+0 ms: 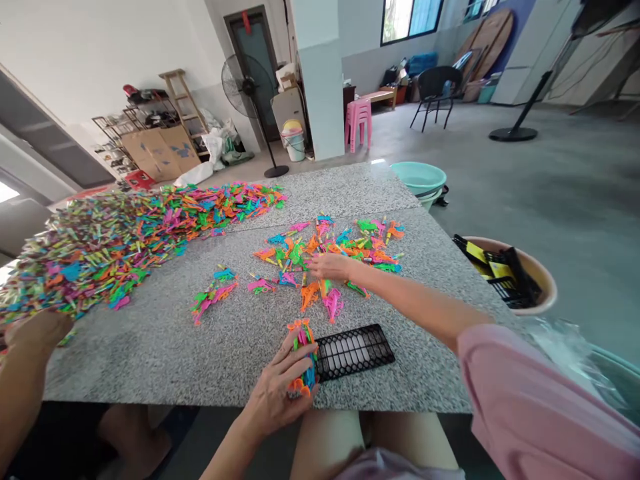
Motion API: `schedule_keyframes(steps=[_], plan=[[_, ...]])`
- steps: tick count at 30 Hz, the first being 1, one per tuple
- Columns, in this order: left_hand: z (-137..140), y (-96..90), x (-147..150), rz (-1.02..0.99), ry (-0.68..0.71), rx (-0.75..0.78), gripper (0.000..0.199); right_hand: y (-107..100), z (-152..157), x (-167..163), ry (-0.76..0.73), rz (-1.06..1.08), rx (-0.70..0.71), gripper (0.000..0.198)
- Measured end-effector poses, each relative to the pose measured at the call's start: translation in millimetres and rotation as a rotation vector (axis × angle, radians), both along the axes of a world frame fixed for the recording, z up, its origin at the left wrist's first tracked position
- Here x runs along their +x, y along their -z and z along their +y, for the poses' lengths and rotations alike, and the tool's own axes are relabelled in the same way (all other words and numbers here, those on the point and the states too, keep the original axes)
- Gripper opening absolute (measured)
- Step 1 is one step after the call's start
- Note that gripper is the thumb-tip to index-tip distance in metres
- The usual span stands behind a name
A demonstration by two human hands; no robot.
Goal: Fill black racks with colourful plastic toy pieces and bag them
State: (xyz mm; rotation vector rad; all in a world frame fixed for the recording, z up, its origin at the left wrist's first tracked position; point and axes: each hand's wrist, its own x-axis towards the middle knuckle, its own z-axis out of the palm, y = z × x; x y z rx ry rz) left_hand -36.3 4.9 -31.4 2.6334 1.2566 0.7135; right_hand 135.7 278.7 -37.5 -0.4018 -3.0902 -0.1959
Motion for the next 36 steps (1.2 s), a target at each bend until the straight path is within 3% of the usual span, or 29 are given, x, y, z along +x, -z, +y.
schedule_keyframes(steps=[4,7,9,12,13,15,20,25,27,31,36], plan=[[2.6,1.6,1.6,-0.04,0.001,0.033,0.021,-15.2,-6.9,36.1,0.287,0.211,-0.098,0.028],[3.7,3.4,0.7,-0.065,0.008,0.031,0.023,-8.5,-39.5,53.4,0.53,0.523,-0.284,0.013],[3.5,4.2,0.1,-0.08,0.013,0.013,0.023,7.0,-74.7,56.7,0.642,0.706,-0.551,0.006],[3.0,3.8,0.1,-0.098,0.021,0.0,0.024,35.6,-136.6,54.0,0.681,0.8,-1.044,0.013],[3.1,3.5,0.3,-0.105,0.022,0.0,0.025,43.5,-156.1,52.5,0.687,0.822,-1.16,0.014],[3.9,2.7,0.7,-0.119,0.024,0.004,0.025,54.6,-188.4,50.1,0.745,0.884,-1.262,0.017],[5.0,1.1,1.3,-0.091,-0.01,-0.018,0.021,62.8,-226.4,47.7,0.943,0.847,-1.228,0.014],[4.1,1.5,1.4,-0.082,-0.005,0.004,0.024,57.7,-240.0,35.2,0.874,0.894,-1.314,0.016],[3.9,2.4,1.6,-0.079,-0.017,0.011,0.025,52.8,-243.7,28.4,0.831,0.834,-1.221,0.015],[3.6,4.8,1.7,-0.085,-0.037,0.005,0.027,41.7,-241.9,20.7,0.858,0.654,-0.896,0.013],[2.4,3.7,5.6,-0.102,-0.068,-0.008,0.046,32.3,-234.3,13.6,0.766,0.446,-0.779,0.009]])
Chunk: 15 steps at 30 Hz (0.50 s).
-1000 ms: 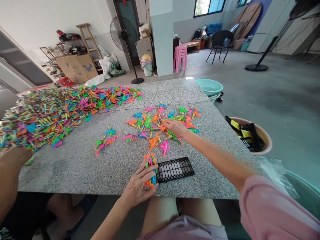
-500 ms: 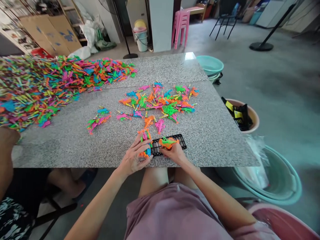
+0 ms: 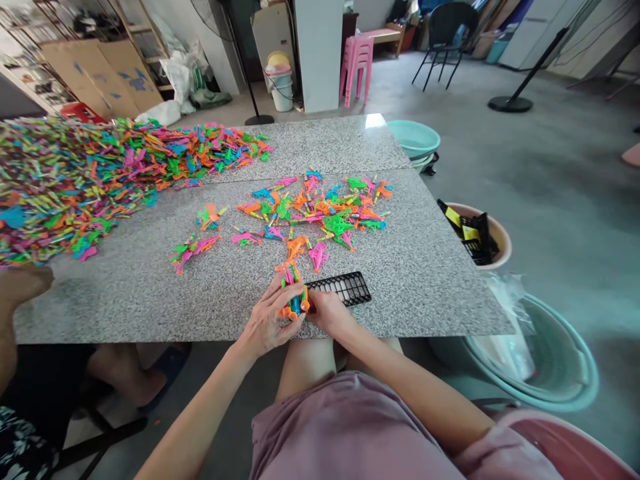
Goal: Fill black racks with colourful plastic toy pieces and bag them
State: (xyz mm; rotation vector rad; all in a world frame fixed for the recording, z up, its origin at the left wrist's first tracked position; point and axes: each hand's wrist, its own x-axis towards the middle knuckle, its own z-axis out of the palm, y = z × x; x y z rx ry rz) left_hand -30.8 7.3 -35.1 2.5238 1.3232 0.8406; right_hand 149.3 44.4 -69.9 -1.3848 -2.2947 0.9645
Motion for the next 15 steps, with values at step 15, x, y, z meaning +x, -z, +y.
schedule_keyframes(steps=[15], plan=[[3.3,11.8,2.6,-0.047,-0.021,0.124,0.033,-19.6,145.0,7.5,-0.466,-0.435,0.645,0.027]])
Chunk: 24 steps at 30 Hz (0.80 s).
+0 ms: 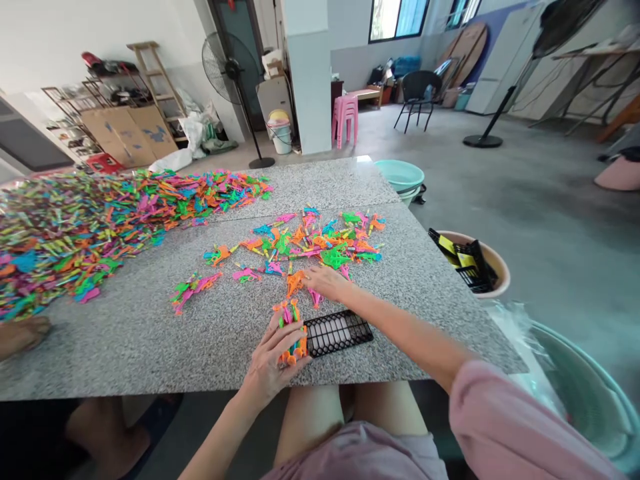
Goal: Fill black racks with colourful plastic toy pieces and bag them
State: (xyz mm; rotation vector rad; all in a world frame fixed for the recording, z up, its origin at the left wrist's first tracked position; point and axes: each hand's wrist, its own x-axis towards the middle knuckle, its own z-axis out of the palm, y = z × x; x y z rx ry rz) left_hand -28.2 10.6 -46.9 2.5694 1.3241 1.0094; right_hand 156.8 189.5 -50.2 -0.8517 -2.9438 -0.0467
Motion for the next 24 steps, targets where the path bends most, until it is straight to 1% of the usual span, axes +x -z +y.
schedule_keyframes(steps=[1,2,3,5,8,11,14,17,20,22,24], plan=[[-0.3,-0.7,-1.3,0.017,0.007,-0.007,0.035,0.5,11.2,-9.0,-0.123,-0.078,0.022,0.026],[-0.7,-1.7,-2.5,0.035,0.015,-0.02,0.036,1.0,20.1,-17.6,-0.214,-0.136,0.032,0.026],[-1.2,-2.9,-3.5,0.053,0.023,-0.035,0.037,1.2,27.2,-24.6,-0.275,-0.174,0.033,0.026],[-2.3,-5.6,-5.0,0.086,0.035,-0.065,0.038,0.7,37.1,-30.9,-0.334,-0.203,0.019,0.023],[-3.2,-9.3,-6.1,0.118,0.042,-0.088,0.039,-1.1,45.2,-19.8,-0.385,-0.176,0.031,0.025],[-2.4,-11.1,-7.3,0.124,0.045,-0.079,0.041,-0.3,45.3,-0.2,-0.364,-0.098,0.077,0.032],[-0.4,-12.1,-8.9,0.146,0.05,-0.092,0.042,3.2,39.4,3.1,-0.302,-0.081,0.079,0.03],[0.1,-13.5,-10.2,0.154,0.061,-0.09,0.04,3.9,36.0,-16.0,-0.287,-0.189,0.056,0.027],[-1.8,-14.2,-10.3,0.158,0.042,-0.091,0.04,-1.0,40.6,-41.1,-0.298,-0.299,0.046,0.025],[-3.7,-13.7,-9.2,0.161,0.025,-0.089,0.039,-5.1,46.6,-51.3,-0.3,-0.314,0.052,0.024],[-5.2,-13.1,-7.3,0.153,0.022,-0.078,0.037,-7.8,53.1,-53.3,-0.292,-0.324,0.057,0.023]])
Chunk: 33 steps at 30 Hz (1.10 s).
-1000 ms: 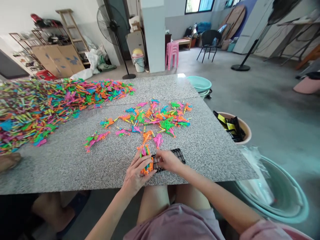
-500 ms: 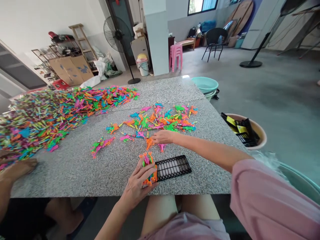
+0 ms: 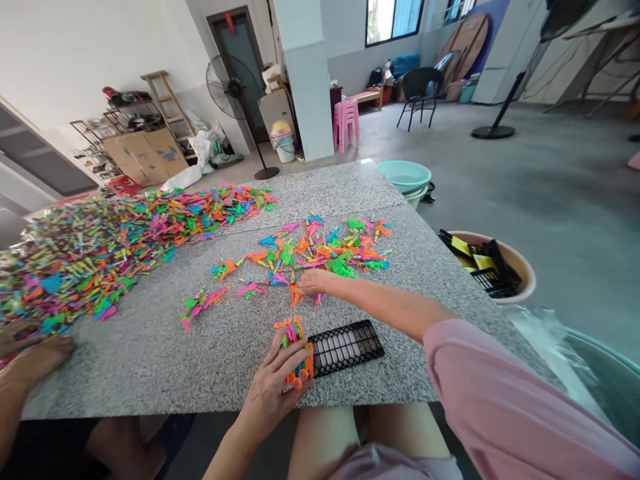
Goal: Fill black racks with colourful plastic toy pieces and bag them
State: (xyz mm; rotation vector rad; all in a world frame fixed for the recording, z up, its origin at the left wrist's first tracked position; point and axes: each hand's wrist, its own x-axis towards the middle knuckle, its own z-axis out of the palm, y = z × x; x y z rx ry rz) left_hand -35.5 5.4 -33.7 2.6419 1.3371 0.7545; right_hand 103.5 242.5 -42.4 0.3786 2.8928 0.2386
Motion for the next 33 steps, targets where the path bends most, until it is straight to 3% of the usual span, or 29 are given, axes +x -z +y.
schedule_keyframes(steps=[6,12,16,19,23,25,28,31,33], plan=[[0.9,1.6,4.5,-0.048,-0.008,0.006,0.034,2.3,9.9,22.0,0.049,0.013,-0.015,0.031],[4.6,4.9,3.4,-0.058,0.013,0.044,0.036,2.7,0.0,28.5,0.187,0.125,-0.202,0.023],[2.9,4.9,1.3,-0.02,0.019,0.016,0.037,5.3,-7.6,22.3,0.239,0.138,-0.147,0.031],[1.7,0.2,1.2,0.008,0.018,0.008,0.037,6.2,-9.0,18.9,0.193,0.084,-0.098,0.027],[2.5,-13.3,5.8,0.055,-0.016,0.067,0.032,3.2,-5.4,30.1,0.202,0.178,-0.153,0.028],[4.0,-19.1,8.3,0.051,-0.042,0.098,0.03,6.4,-12.6,42.3,0.314,0.372,-0.234,0.025],[6.1,-21.0,9.2,0.036,-0.022,0.078,0.03,22.4,-47.7,57.9,0.505,0.68,-0.509,0.017],[6.9,-15.7,7.1,0.027,-0.011,0.028,0.028,42.1,-96.4,60.6,0.616,0.85,-0.759,0.014],[7.0,-11.1,5.5,0.03,-0.014,0.024,0.027,49.2,-119.5,55.5,0.669,0.915,-0.808,0.014]])
